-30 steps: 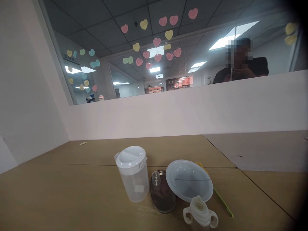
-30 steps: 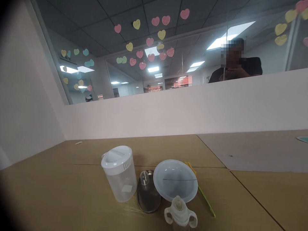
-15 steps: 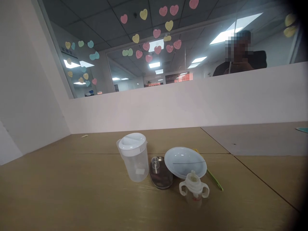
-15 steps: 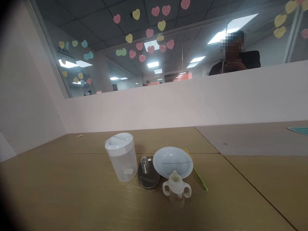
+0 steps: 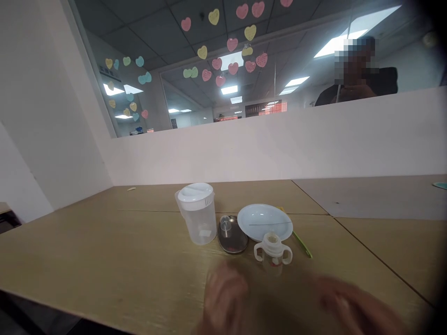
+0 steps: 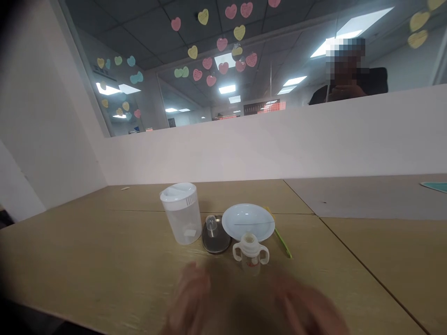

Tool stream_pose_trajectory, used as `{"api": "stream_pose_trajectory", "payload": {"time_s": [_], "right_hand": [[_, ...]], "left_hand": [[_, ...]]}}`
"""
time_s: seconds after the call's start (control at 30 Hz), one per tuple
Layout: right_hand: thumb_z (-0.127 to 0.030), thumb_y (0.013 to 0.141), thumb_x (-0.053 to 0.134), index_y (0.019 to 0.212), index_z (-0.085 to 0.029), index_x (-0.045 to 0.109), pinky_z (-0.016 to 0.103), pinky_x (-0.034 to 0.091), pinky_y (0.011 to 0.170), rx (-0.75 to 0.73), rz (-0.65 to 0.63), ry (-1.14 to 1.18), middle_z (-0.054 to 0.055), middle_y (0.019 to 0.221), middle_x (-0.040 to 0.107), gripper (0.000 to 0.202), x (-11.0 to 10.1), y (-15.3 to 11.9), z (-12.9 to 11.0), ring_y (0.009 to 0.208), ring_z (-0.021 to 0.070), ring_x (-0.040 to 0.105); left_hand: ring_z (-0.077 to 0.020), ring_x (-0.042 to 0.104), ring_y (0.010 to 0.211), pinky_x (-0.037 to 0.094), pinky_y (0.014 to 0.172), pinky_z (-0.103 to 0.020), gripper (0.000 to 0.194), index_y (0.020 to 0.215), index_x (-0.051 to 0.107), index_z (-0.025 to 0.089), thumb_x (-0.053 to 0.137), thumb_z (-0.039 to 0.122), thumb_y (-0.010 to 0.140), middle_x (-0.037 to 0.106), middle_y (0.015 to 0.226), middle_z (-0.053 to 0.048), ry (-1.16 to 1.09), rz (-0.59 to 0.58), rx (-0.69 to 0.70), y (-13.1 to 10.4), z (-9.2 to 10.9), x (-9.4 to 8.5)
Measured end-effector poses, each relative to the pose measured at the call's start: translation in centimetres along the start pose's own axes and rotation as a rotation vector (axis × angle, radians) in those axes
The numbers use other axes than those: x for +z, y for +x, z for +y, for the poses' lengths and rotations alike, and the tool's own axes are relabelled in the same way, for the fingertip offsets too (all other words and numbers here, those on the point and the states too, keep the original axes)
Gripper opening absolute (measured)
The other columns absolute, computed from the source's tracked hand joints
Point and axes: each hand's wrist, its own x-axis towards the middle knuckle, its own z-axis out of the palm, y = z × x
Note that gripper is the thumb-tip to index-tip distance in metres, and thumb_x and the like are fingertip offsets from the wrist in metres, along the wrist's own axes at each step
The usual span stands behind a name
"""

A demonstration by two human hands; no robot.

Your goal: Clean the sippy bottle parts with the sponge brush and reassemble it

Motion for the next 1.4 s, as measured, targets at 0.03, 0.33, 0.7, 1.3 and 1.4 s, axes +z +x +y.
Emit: {"api": "stream_pose_trajectory", "payload": {"time_s": [0.03, 0.33, 0.7, 1.3, 1.4], "right_hand": [[-0.045, 0.080, 0.049, 0.095, -0.035, 0.062, 0.032, 0.051, 0.052, 0.027, 0.039, 0.005, 0.003, 0.078, 0.065, 0.021, 1.0, 1.2, 0.1, 0.069, 0.0198, 0.064], [-0.036, 0.087, 0.041, 0.088, -0.017, 0.061, 0.027, 0.043, 0.060, -0.011, 0.247, -0.105, 0.004, 0.073, 0.062, 0.027, 8.5, 6.8, 4.0, 0.063, 0.0132, 0.053], [-0.019, 0.088, 0.037, 0.093, -0.019, 0.055, 0.034, 0.045, 0.071, -0.346, 0.085, -0.157, 0.007, 0.086, 0.062, 0.018, 10.4, 4.8, 3.9, 0.079, 0.0168, 0.056], [-0.036, 0.088, 0.043, 0.138, -0.020, 0.024, 0.034, 0.049, 0.070, -0.144, 0.001, -0.151, 0.007, 0.092, 0.062, 0.056, 10.6, 3.4, 4.5, 0.080, 0.0185, 0.057], [-0.039, 0.087, 0.043, 0.139, -0.021, 0.023, 0.035, 0.050, 0.070, -0.144, 0.012, -0.159, 0.008, 0.097, 0.062, 0.058, 10.8, 3.2, 4.8, 0.083, 0.0201, 0.058]], "left_hand": [[-0.0183, 0.058, 0.084, 0.052, 0.074, -0.038, 0.019, 0.098, 0.060, 0.028, 0.047, 0.023, 0.085, 0.062, 0.095, -0.004, 0.016, -0.027, -0.002, 2.1, -1.1, 1.3], [-0.0214, 0.062, 0.087, 0.051, 0.069, -0.028, 0.036, 0.112, 0.051, 0.012, 0.043, 0.003, 0.079, 0.055, 0.107, -0.015, 0.745, -0.643, -0.328, 10.2, -9.7, 10.7], [-0.0241, 0.060, 0.082, 0.048, 0.063, -0.032, 0.023, 0.100, 0.058, 0.012, 0.049, 0.022, 0.083, 0.055, 0.097, -0.014, 0.791, -0.515, -0.334, 9.9, -9.6, 9.5], [-0.0226, 0.046, 0.108, 0.047, 0.088, -0.036, 0.050, 0.131, 0.039, 0.019, 0.052, 0.019, 0.082, 0.035, 0.116, -0.013, -0.145, 0.181, 0.138, 5.9, -2.6, 10.6], [-0.0226, 0.047, 0.106, 0.048, 0.085, -0.036, 0.050, 0.131, 0.039, 0.018, 0.051, 0.020, 0.082, 0.037, 0.114, -0.013, -0.122, 0.208, 0.163, 5.5, -2.6, 11.0]]}}
